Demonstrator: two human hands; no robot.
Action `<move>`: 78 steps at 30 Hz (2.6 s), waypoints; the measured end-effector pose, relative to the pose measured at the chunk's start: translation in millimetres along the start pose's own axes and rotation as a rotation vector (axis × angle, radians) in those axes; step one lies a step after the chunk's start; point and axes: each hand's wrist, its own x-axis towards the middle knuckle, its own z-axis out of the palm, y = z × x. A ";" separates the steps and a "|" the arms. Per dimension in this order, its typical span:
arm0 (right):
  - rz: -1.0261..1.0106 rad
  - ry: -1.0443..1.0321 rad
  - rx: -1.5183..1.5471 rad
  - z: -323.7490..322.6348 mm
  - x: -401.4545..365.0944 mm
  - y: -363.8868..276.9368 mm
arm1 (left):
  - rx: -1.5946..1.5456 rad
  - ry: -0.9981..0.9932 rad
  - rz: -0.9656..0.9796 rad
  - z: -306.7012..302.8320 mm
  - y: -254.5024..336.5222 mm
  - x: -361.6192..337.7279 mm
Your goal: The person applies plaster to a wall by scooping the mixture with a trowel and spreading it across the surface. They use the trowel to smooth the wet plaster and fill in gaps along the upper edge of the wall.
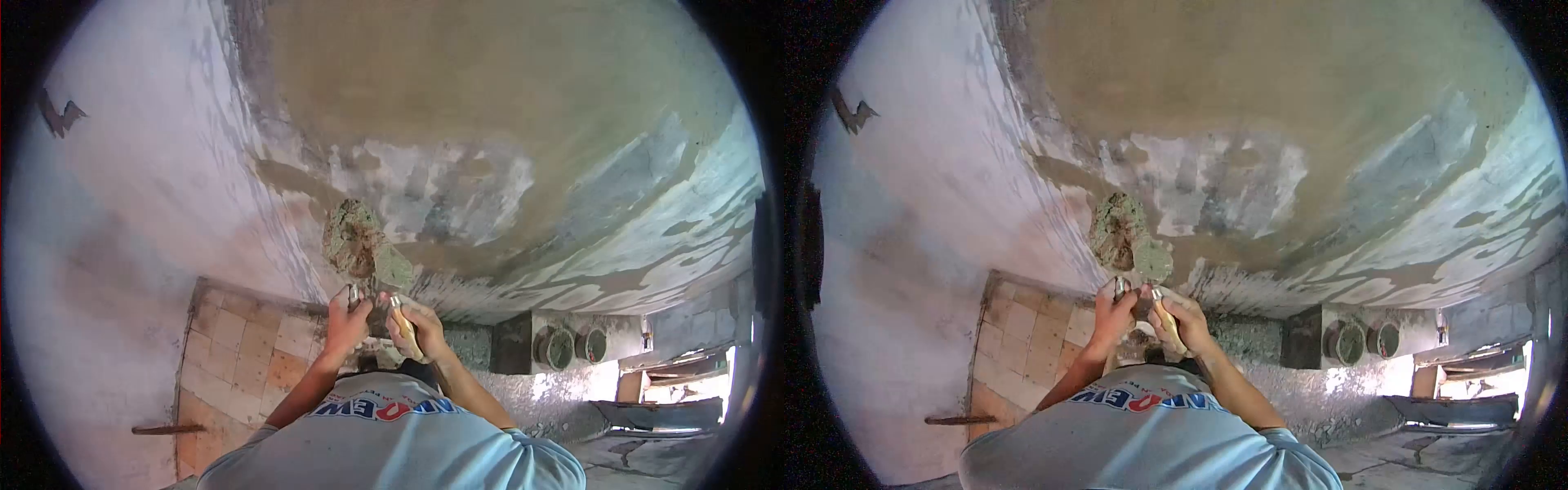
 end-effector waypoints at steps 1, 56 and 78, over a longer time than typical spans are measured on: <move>-0.018 -0.008 -0.019 -0.6 1.5 -2.1 | -0.040 -0.006 -0.049 0.8 6.3 -3.8; -1.551 0.890 -2.367 323.2 108.2 -384.6 | -0.364 0.038 -0.013 -45.3 -4.2 8.9; -1.567 0.632 -1.964 343.2 164.5 -346.4 | -0.405 0.058 -0.049 -54.8 2.3 0.8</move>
